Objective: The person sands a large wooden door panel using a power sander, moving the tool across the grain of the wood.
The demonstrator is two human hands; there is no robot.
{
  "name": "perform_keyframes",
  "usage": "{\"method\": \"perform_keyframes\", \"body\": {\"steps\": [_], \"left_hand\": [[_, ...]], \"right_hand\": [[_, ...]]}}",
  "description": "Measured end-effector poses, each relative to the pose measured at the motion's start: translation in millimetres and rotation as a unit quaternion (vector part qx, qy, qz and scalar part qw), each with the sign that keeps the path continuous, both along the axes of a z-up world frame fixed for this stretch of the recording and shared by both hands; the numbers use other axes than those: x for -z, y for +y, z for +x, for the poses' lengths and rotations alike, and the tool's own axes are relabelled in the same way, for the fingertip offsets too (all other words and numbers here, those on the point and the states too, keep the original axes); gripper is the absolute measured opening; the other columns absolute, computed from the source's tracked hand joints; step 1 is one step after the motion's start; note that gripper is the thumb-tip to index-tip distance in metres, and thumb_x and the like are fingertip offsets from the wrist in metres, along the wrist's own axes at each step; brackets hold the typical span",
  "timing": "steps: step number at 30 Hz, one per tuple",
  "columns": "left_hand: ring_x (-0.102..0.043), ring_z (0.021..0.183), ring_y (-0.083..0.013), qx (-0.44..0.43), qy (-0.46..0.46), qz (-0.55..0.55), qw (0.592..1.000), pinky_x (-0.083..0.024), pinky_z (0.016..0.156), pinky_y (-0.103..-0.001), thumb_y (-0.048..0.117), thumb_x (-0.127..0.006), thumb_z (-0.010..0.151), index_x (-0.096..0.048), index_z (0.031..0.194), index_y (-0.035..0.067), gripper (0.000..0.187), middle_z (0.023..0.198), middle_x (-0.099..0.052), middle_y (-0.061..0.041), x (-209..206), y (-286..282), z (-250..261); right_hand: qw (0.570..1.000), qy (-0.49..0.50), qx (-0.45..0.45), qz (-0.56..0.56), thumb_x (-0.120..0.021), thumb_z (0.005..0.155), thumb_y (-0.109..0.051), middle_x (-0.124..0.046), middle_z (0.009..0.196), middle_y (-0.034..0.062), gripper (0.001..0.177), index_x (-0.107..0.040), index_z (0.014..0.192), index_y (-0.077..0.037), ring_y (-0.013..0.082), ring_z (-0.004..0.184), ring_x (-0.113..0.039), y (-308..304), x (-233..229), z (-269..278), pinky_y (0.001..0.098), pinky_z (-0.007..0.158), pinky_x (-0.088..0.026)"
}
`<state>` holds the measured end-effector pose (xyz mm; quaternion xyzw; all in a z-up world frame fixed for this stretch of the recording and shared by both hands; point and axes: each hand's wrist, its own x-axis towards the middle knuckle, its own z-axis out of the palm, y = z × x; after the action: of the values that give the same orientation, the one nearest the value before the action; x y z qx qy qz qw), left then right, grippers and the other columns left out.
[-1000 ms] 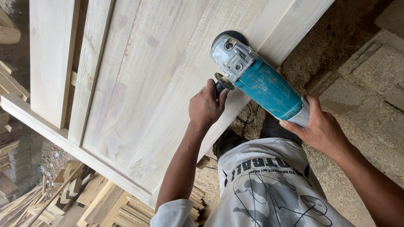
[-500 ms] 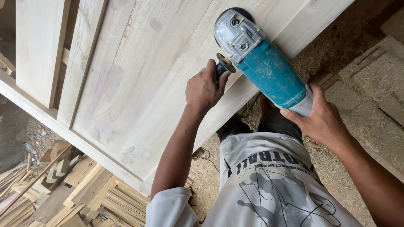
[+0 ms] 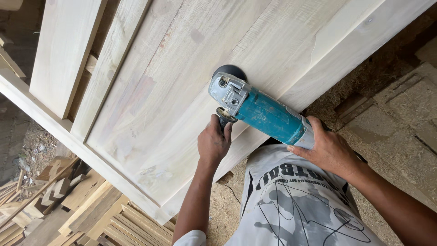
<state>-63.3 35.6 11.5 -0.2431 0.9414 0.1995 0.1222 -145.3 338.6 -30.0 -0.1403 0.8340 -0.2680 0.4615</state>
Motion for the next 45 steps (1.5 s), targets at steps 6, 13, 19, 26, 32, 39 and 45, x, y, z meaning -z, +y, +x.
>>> {"method": "perform_keyframes", "body": {"steps": [6, 13, 19, 26, 32, 39, 45], "left_hand": [[-0.068, 0.068, -0.0421, 0.024, -0.014, 0.001, 1.000, -0.052, 0.057, -0.052, 0.042, -0.063, 0.099, -0.048, 0.098, 0.007, 0.038, 0.078, -0.068, -0.019, -3, -6, -27], [-0.067, 0.064, -0.0412, 0.060, -0.021, -0.011, 0.998, -0.052, 0.054, -0.051, 0.045, -0.062, 0.099, -0.047, 0.097, 0.008, 0.040, 0.075, -0.068, -0.018, 2, 17, -97], [-0.067, 0.063, -0.0418, 0.088, -0.009, -0.023, 0.996, -0.051, 0.053, -0.052, 0.045, -0.063, 0.099, -0.047, 0.097, 0.007, 0.041, 0.074, -0.068, -0.018, 7, 60, -169], [-0.068, 0.059, -0.0385, 0.121, -0.001, -0.027, 0.992, -0.053, 0.050, -0.050, 0.047, -0.062, 0.100, -0.047, 0.099, 0.008, 0.041, 0.072, -0.068, -0.017, 14, 98, -255], [-0.069, 0.055, -0.0355, 0.144, 0.010, -0.026, 0.989, -0.052, 0.048, -0.049, 0.049, -0.060, 0.099, -0.048, 0.098, 0.009, 0.042, 0.069, -0.068, -0.015, 14, 108, -309], [-0.069, 0.053, -0.0315, 0.098, -0.054, 0.003, 0.994, -0.054, 0.048, -0.046, 0.048, -0.058, 0.101, -0.047, 0.099, 0.011, 0.039, 0.066, -0.067, -0.013, 9, 82, -292], [-0.068, 0.059, -0.0369, 0.062, -0.008, -0.002, 0.998, -0.052, 0.050, -0.048, 0.043, -0.063, 0.099, -0.046, 0.099, 0.008, 0.040, 0.071, -0.068, -0.016, 2, 38, -220]], "right_hand": [[0.999, 0.019, 0.040, -0.014, -0.078, 0.073, -0.060, -0.068, 0.102, 0.0358, 0.107, -0.031, 0.149, -0.003, 0.0477, 0.095, -0.074, -4, -9, -12, 0.0564, 0.075, -0.064], [0.997, 0.021, 0.074, -0.014, -0.077, 0.073, -0.058, -0.066, 0.110, 0.0374, 0.107, -0.028, 0.151, -0.001, 0.0499, 0.099, -0.072, 27, 4, -56, 0.0578, 0.078, -0.063], [0.994, 0.038, 0.099, -0.038, -0.073, 0.073, -0.060, -0.068, 0.108, 0.0353, 0.109, -0.029, 0.152, 0.000, 0.0476, 0.096, -0.074, 74, 12, -115, 0.0548, 0.078, -0.063], [0.993, 0.062, 0.102, -0.021, -0.071, 0.076, -0.063, -0.070, 0.104, 0.0327, 0.107, -0.031, 0.152, 0.001, 0.0441, 0.091, -0.075, 117, 26, -182, 0.0539, 0.075, -0.064], [0.981, 0.098, 0.148, -0.084, -0.070, 0.079, -0.065, -0.067, 0.111, 0.0311, 0.100, -0.039, 0.145, 0.003, 0.0430, 0.095, -0.073, 133, 30, -218, 0.0539, 0.075, -0.062], [0.989, 0.069, 0.112, -0.070, -0.070, 0.077, -0.060, -0.065, 0.116, 0.0322, 0.102, -0.034, 0.150, 0.001, 0.0433, 0.098, -0.073, 104, 23, -219, 0.0539, 0.076, -0.063], [0.995, 0.045, 0.062, -0.067, -0.072, 0.077, -0.058, -0.064, 0.119, 0.0360, 0.103, -0.031, 0.150, 0.002, 0.0469, 0.103, -0.072, 54, 9, -185, 0.0543, 0.081, -0.063]]}}
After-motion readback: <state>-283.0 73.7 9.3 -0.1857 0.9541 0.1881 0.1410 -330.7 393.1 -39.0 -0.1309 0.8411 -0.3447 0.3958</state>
